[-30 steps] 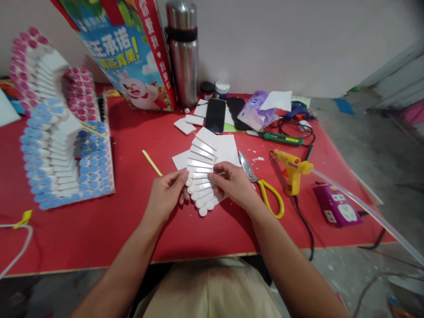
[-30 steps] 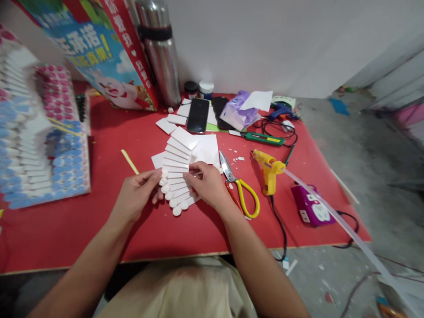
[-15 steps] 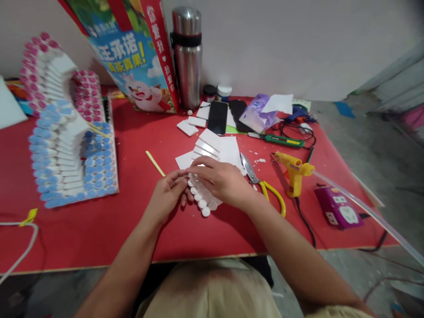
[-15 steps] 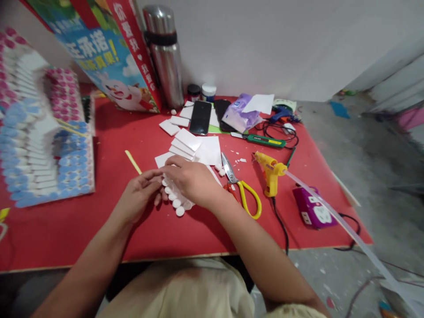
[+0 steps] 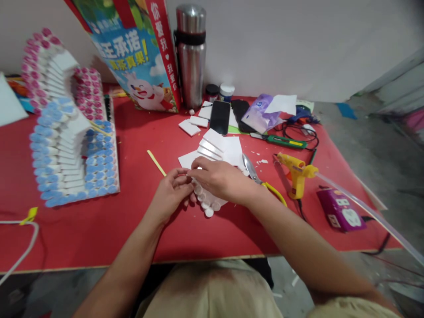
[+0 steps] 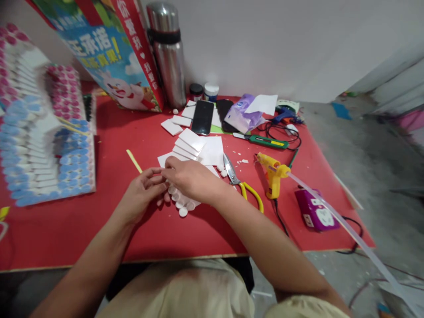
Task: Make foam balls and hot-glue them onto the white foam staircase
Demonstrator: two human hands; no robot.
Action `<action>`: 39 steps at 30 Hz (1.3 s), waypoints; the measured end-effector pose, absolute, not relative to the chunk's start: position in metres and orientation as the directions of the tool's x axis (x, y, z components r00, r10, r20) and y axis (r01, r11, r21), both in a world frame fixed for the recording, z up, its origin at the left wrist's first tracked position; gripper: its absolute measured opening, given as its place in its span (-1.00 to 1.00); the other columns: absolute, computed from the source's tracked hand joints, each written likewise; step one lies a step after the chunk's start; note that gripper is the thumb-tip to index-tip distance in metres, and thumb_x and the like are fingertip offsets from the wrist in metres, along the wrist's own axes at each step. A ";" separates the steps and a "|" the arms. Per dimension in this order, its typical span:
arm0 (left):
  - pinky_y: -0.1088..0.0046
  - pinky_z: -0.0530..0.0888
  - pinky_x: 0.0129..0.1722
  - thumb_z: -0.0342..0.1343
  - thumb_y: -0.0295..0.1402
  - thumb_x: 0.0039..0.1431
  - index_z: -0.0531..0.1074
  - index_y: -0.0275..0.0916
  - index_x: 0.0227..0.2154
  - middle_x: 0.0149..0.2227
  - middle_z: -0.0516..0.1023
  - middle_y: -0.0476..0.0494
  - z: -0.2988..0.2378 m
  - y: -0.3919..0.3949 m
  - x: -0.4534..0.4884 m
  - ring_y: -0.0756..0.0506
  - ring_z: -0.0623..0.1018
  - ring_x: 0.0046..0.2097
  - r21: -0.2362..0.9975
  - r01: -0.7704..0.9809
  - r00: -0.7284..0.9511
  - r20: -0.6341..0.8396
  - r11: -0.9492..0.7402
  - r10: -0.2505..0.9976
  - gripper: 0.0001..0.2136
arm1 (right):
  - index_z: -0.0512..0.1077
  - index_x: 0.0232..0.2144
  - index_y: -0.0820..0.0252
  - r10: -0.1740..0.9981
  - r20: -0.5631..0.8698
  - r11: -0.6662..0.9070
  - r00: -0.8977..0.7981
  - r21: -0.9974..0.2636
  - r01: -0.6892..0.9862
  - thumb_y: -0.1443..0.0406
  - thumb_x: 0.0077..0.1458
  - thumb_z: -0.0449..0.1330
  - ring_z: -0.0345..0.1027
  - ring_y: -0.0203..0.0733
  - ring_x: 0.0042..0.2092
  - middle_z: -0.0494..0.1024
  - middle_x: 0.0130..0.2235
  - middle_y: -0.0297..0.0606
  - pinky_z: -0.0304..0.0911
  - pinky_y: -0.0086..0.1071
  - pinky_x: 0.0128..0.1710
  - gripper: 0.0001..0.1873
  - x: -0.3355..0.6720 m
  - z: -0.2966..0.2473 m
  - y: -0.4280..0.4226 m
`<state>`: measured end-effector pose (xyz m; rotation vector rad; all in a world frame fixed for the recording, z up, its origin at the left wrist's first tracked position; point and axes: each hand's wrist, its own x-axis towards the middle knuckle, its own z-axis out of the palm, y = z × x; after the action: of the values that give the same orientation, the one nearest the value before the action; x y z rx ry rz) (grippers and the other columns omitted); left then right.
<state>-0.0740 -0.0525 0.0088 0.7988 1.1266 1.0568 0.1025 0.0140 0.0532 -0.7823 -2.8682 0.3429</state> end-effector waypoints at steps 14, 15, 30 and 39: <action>0.55 0.41 -0.67 0.37 -0.27 0.04 0.30 -0.28 -0.09 -0.47 0.55 -0.01 0.013 -0.052 -0.072 -0.03 0.55 -0.58 0.911 -0.240 0.067 -0.329 0.335 0.942 -0.55 | 0.47 0.07 0.20 0.548 0.125 0.810 -0.827 -0.323 0.489 0.39 0.36 0.04 0.46 -0.09 -0.15 0.54 0.02 -0.06 0.34 -0.28 -0.23 -0.68 0.110 0.054 0.009; 0.55 0.41 -0.66 0.37 -0.27 0.05 0.30 -0.29 -0.09 -0.46 0.55 -0.02 0.013 -0.052 -0.073 -0.04 0.56 -0.56 0.912 -0.240 0.069 -0.326 0.332 0.943 -0.55 | 0.44 0.12 0.19 0.560 0.157 0.801 -0.813 -0.355 0.483 0.41 0.35 0.04 0.47 -0.08 -0.11 0.53 0.04 -0.04 0.37 -0.26 -0.20 -0.64 0.114 0.054 0.007; 0.58 0.34 -0.67 0.27 -0.25 0.16 0.33 -0.29 -0.14 -0.58 0.56 -0.07 0.012 -0.051 -0.074 -0.05 0.53 -0.59 0.900 -0.251 0.023 -0.363 0.357 0.931 -0.68 | 0.52 -0.09 0.21 0.820 0.300 0.562 -0.488 -0.589 0.581 0.35 0.33 0.13 0.51 -0.12 -0.13 0.60 -0.12 -0.10 0.37 -0.30 -0.15 -0.81 0.125 0.038 -0.016; 0.55 0.39 -0.66 0.33 -0.35 0.07 0.32 -0.27 -0.16 -0.48 0.61 -0.09 0.011 -0.054 -0.077 -0.08 0.58 -0.54 0.884 -0.305 0.090 -0.343 0.354 0.935 -0.66 | 0.55 -0.04 0.11 0.727 0.226 0.685 -0.648 -0.302 0.663 0.33 0.35 0.08 0.47 -0.15 -0.25 0.58 -0.02 -0.14 0.17 -0.36 -0.40 -0.73 0.105 0.035 -0.009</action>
<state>-0.0770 -0.0544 0.0110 0.7316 1.0997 1.0554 0.1046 -0.0086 0.0350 -1.0962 -2.5704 0.2745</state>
